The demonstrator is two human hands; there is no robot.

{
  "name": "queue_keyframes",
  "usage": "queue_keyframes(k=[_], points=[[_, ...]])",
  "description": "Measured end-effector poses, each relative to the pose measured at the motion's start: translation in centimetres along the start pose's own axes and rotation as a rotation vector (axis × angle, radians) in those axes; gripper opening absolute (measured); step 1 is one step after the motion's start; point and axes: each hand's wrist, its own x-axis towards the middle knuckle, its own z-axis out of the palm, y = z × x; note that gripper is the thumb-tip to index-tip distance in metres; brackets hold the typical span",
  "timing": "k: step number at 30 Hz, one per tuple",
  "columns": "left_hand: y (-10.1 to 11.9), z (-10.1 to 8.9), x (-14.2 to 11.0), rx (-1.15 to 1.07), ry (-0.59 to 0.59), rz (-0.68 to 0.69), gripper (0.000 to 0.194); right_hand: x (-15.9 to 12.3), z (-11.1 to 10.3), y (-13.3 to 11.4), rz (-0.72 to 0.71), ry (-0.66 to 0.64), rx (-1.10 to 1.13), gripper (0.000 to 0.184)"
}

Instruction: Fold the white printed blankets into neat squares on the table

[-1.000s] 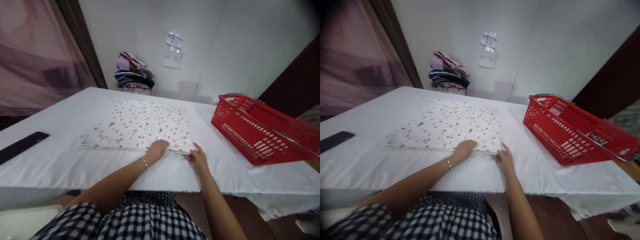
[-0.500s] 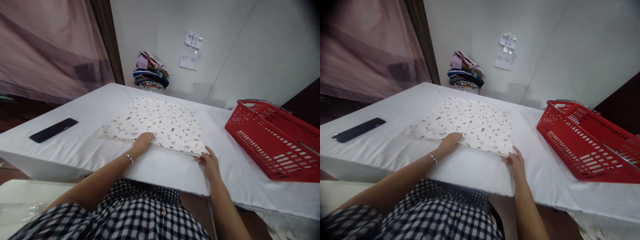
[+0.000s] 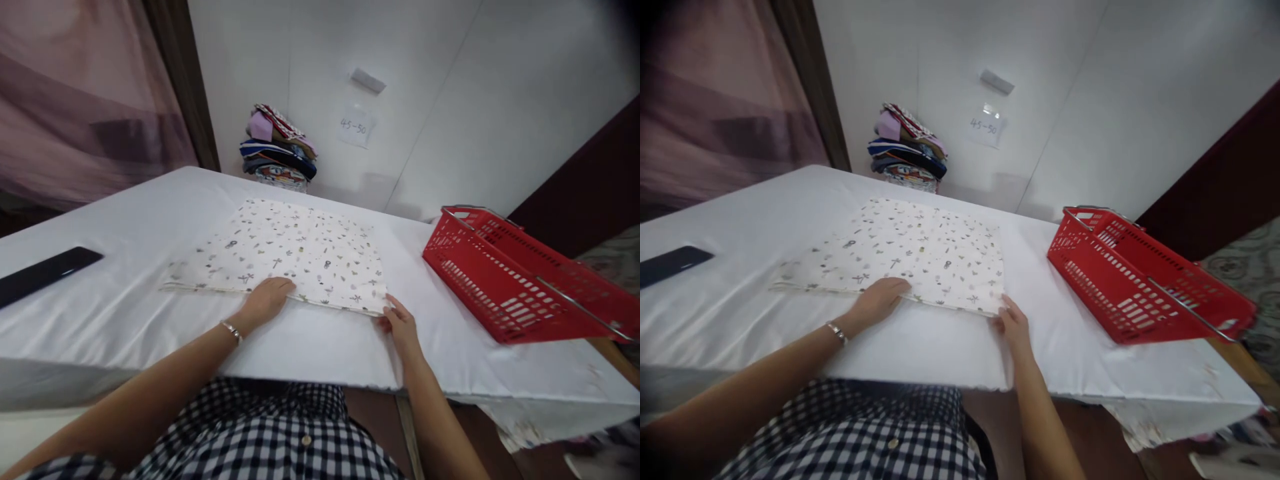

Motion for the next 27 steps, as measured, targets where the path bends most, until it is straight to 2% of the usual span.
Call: queue_keyframes(k=[5, 11, 14, 20, 27], points=[[-0.7, 0.2, -0.4, -0.023, 0.014, 0.191, 0.042, 0.3, -0.3, -0.2, 0.094, -0.041, 0.047, 0.043], [-1.1, -0.4, 0.2, -0.018, 0.006, 0.232, 0.039, 0.4, 0.4, -3.8, 0.206, -0.056, 0.339, 0.036], [-1.0, -0.4, 0.5, 0.014, -0.012, 0.198, 0.041, 0.7, 0.7, -5.5, 0.195, -0.087, 0.409, 0.035], [0.3, 0.2, 0.5, 0.074, -0.005, -0.036, 0.049, 0.8, 0.9, -7.0, 0.168, -0.113, 0.42, 0.032], [2.2, 0.6, 1.0, 0.027, 0.065, -0.041, 0.039, 0.9, 1.1, -8.0, 0.129, -0.102, 0.401, 0.034]])
